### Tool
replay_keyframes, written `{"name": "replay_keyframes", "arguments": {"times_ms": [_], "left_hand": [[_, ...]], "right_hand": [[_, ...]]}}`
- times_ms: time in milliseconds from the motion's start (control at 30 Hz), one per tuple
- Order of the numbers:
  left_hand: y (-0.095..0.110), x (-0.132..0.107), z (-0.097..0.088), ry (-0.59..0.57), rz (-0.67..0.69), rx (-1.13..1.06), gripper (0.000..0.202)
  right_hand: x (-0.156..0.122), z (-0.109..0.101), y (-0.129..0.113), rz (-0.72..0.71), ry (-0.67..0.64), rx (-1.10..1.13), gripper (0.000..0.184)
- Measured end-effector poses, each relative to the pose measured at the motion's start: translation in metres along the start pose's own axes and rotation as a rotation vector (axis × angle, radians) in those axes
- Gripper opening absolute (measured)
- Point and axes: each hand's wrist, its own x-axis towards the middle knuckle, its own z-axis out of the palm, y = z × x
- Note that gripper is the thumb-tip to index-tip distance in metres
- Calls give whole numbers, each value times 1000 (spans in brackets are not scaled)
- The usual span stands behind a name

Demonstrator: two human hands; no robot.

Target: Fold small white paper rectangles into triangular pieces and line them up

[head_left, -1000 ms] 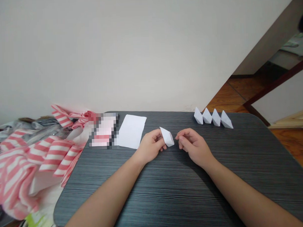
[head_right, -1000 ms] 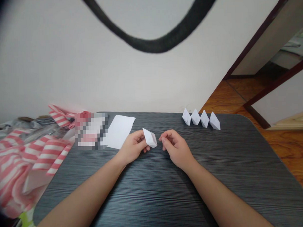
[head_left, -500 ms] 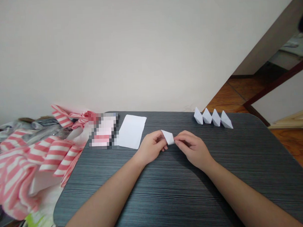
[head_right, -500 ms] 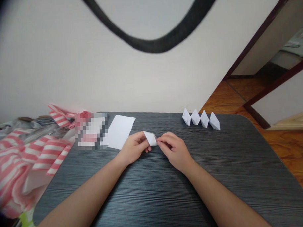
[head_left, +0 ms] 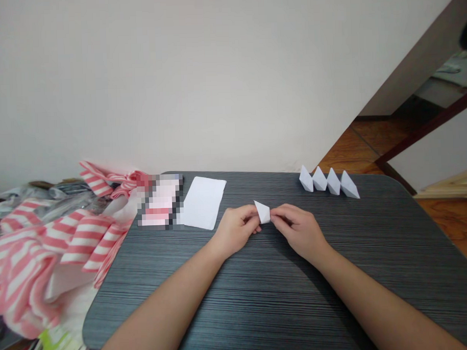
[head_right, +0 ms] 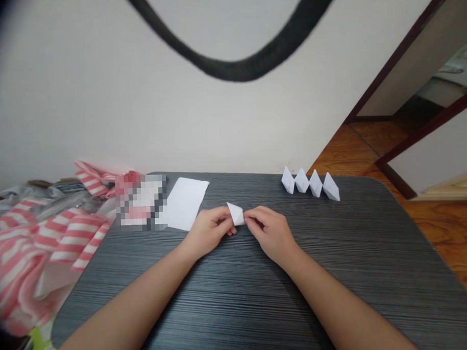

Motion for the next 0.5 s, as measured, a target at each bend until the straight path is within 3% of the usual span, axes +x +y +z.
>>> {"name": "replay_keyframes", "arguments": {"times_ms": [500], "left_hand": [[0,-1,2,-4,14,-54,27]], "right_hand": [[-2,-1,-3,21,-1,37,21]]}}
